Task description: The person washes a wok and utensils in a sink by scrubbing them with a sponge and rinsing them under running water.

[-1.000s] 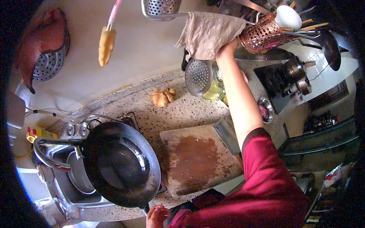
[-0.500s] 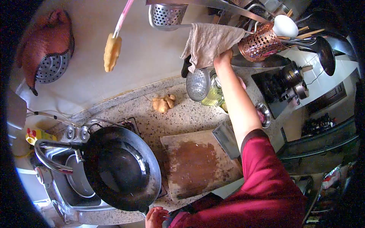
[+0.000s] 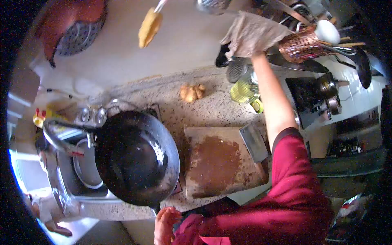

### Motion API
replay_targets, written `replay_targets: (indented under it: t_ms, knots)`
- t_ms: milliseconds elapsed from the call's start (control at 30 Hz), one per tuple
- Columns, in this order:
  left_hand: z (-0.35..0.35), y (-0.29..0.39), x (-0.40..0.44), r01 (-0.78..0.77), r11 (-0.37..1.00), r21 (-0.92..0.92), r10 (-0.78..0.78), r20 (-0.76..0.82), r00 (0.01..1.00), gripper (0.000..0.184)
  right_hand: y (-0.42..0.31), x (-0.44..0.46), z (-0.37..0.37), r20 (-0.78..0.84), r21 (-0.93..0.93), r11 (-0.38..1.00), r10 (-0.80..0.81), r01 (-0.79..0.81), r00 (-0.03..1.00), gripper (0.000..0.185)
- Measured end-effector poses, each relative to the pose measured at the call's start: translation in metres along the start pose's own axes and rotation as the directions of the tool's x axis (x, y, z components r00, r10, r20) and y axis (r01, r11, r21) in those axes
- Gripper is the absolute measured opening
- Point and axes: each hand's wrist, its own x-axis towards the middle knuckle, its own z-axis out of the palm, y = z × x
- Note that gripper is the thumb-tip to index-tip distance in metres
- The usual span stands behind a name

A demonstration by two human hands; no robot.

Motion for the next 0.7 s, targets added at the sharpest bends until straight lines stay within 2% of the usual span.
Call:
replay_targets:
  t_ms: [33, 67, 100, 133, 167, 200, 233, 267, 367, 433, 467, 500, 533, 567, 600, 633, 667, 700]
  knots:
    - [0.004, 0.002, -0.001, -0.008, 0.998, 0.068, 0.012, -0.053, 0.999, 0.020, -0.002, 0.003, -0.003, 0.029, -0.030, 0.999, 0.021, -0.020, 0.999, 0.035]
    - [0.004, -0.001, -0.003, -0.019, 0.998, 0.054, 0.022, -0.067, 0.998, 0.019, -0.004, 0.009, -0.007, 0.069, -0.065, 0.997, 0.049, -0.044, 0.996, 0.034]
    - [0.003, 0.000, -0.006, -0.036, 0.998, 0.051, 0.035, 0.005, 0.999, 0.018, -0.006, 0.016, -0.012, 0.116, -0.106, 0.991, 0.092, -0.080, 0.989, 0.034]
    - [-0.001, -0.008, -0.007, -0.073, 0.997, -0.038, 0.073, -0.002, 0.997, 0.018, -0.009, 0.024, -0.017, 0.159, -0.147, 0.982, 0.144, -0.121, 0.977, 0.033]
    - [0.001, -0.003, -0.010, -0.008, 1.000, -0.024, 0.007, -0.037, 0.999, 0.018, -0.011, 0.035, -0.021, 0.203, -0.188, 0.970, 0.189, -0.151, 0.961, 0.032]
    - [-0.004, -0.010, -0.012, -0.075, 0.996, -0.051, 0.072, -0.046, 0.996, 0.019, -0.012, 0.042, -0.026, 0.239, -0.226, 0.956, 0.240, -0.186, 0.941, 0.032]
    - [-0.001, -0.002, -0.019, -0.022, 0.999, -0.045, 0.019, -0.077, 0.997, 0.019, -0.014, 0.047, -0.031, 0.270, -0.254, 0.945, 0.273, -0.206, 0.923, 0.031]
    - [-0.008, -0.007, -0.018, -0.051, 0.998, -0.031, 0.049, -0.067, 0.997, 0.020, -0.019, 0.052, -0.034, 0.299, -0.283, 0.935, 0.300, -0.216, 0.906, 0.030]
    - [-0.031, -0.019, -0.025, -0.272, 0.945, 0.183, 0.298, -0.133, 0.945, 0.016, -0.029, 0.054, -0.050, 0.390, -0.351, 0.907, 0.369, -0.234, 0.844, 0.029]
    - [-0.040, -0.035, -0.030, -0.369, 0.868, 0.334, 0.458, -0.246, 0.854, 0.013, -0.030, 0.043, -0.072, 0.488, -0.385, 0.889, 0.423, -0.247, 0.763, 0.028]
    - [-0.046, -0.044, -0.031, -0.420, 0.793, 0.441, 0.571, -0.298, 0.765, 0.012, -0.026, 0.030, -0.084, 0.553, -0.387, 0.888, 0.440, -0.251, 0.707, 0.027]
    - [-0.055, -0.050, -0.039, -0.308, 0.644, 0.700, 0.666, -0.316, 0.676, 0.017, -0.013, 0.011, -0.103, 0.612, -0.383, 0.891, 0.443, -0.245, 0.655, 0.027]
    - [-0.055, -0.052, -0.046, -0.269, 0.537, 0.800, 0.735, -0.286, 0.615, 0.022, 0.006, -0.021, -0.120, 0.641, -0.374, 0.909, 0.397, -0.185, 0.657, 0.021]
    - [-0.055, -0.053, -0.051, -0.217, 0.419, 0.882, 0.799, -0.244, 0.550, 0.027, 0.016, -0.085, -0.090, 0.463, -0.478, 0.877, 0.297, -0.047, 0.835, 0.020]
    - [-0.062, -0.059, -0.052, -0.067, 0.349, 0.935, 0.776, -0.248, 0.580, 0.037, 0.026, -0.151, -0.059, 0.250, -0.615, 0.789, 0.175, 0.017, 0.952, 0.020]
    - [-0.068, -0.071, -0.047, 0.042, 0.267, 0.963, 0.760, -0.238, 0.605, 0.044, 0.029, -0.219, -0.027, 0.195, -0.545, 0.834, 0.230, -0.090, 0.953, 0.028]
    - [-0.081, -0.083, -0.037, -0.038, 0.544, 0.838, 0.569, -0.335, 0.751, 0.045, 0.037, -0.260, -0.021, 0.372, -0.640, 0.768, 0.324, -0.012, 0.870, 0.034]
    - [-0.092, -0.087, -0.030, -0.057, 0.775, 0.629, 0.343, -0.344, 0.874, 0.047, 0.035, -0.312, 0.002, 0.378, -0.636, 0.748, 0.514, -0.188, 0.770, 0.032]
